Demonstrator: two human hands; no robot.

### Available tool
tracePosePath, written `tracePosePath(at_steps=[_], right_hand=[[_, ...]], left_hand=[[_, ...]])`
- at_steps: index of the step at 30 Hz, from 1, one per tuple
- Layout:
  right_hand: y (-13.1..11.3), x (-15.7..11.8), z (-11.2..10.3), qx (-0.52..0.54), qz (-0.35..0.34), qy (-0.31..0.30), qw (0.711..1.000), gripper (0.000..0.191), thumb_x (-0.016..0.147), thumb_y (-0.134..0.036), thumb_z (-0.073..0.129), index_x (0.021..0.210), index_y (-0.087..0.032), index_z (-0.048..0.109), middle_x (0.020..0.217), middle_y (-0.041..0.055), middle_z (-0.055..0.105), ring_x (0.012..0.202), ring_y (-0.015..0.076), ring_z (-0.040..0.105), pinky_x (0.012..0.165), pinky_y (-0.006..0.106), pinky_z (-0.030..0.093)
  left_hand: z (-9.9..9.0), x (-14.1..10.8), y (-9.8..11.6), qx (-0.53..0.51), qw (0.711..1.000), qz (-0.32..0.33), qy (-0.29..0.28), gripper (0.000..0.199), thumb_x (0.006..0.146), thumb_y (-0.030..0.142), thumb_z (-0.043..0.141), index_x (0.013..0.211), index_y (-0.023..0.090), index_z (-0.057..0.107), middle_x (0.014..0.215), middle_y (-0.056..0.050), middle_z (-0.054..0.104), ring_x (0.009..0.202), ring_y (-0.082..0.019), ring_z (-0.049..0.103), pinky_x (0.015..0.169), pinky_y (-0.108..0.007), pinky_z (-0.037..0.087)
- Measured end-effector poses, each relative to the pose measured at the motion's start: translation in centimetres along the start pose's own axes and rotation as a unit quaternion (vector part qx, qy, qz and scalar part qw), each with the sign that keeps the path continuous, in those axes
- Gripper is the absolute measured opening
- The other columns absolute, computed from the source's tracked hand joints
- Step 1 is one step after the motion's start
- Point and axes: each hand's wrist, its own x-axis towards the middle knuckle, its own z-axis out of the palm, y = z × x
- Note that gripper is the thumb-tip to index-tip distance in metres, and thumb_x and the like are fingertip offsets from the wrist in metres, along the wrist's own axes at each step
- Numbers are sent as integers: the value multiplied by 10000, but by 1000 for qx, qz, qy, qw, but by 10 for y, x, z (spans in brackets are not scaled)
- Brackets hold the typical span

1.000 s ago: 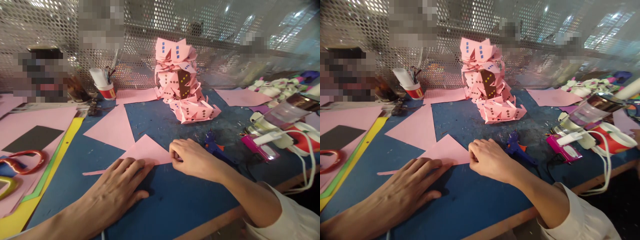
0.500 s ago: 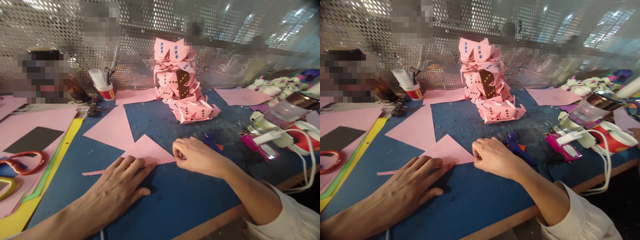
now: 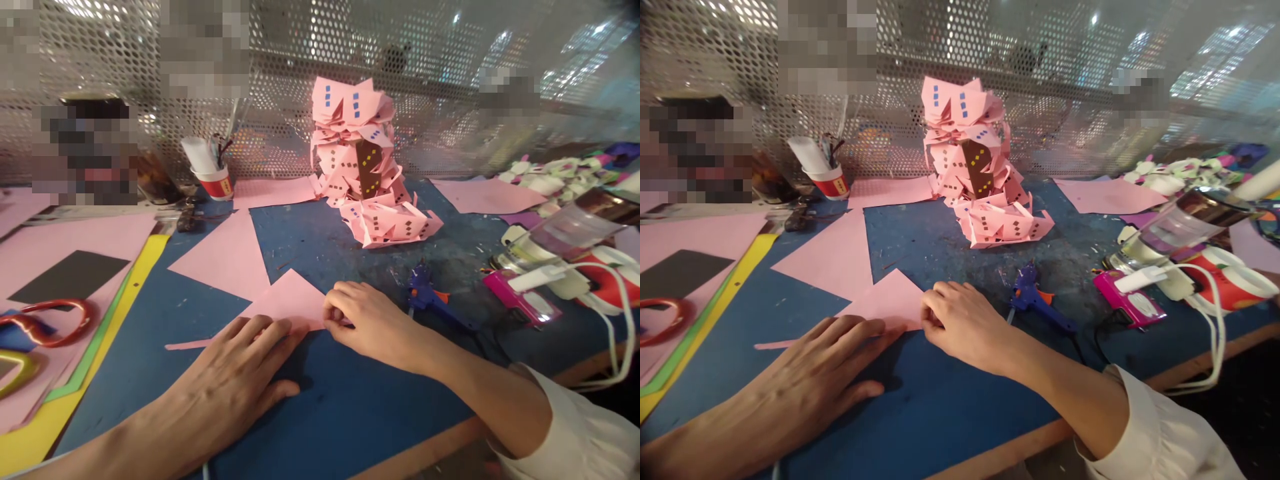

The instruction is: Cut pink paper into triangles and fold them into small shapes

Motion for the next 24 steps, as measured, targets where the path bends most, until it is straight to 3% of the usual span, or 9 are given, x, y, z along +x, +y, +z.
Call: tracePosePath(at_steps=[7,14,24], right_hand=[[-1,-1,-3,1,8,-6,1000,95,899,-121,624,873,-201,582,907,-1,620,855,149,572,813,304,405],[-2,-2,-4,7,11,-7,1000,117,887,-96,613,860,-200,567,898,-8,615,833,139,559,805,297,403],[-1,-2,-3,17,14,-2,1000,126,877,-87,606,849,-200,560,890,-13,609,820,133,547,800,293,399]], left_hand=[[1,-3,2,-10,1000,-2,21,460,970,438,602,1347,176,574,1172,-99,637,993,-260,574,885,-402,505],[-9,-2,8,-1,999,-5,41,373,1016,407,519,1266,143,600,1087,-92,654,916,-240,591,832,-377,504],[-5,-20,2,6,998,-37,56,450,1029,482,471,1366,193,540,1146,-69,673,996,-225,618,825,-325,490]])
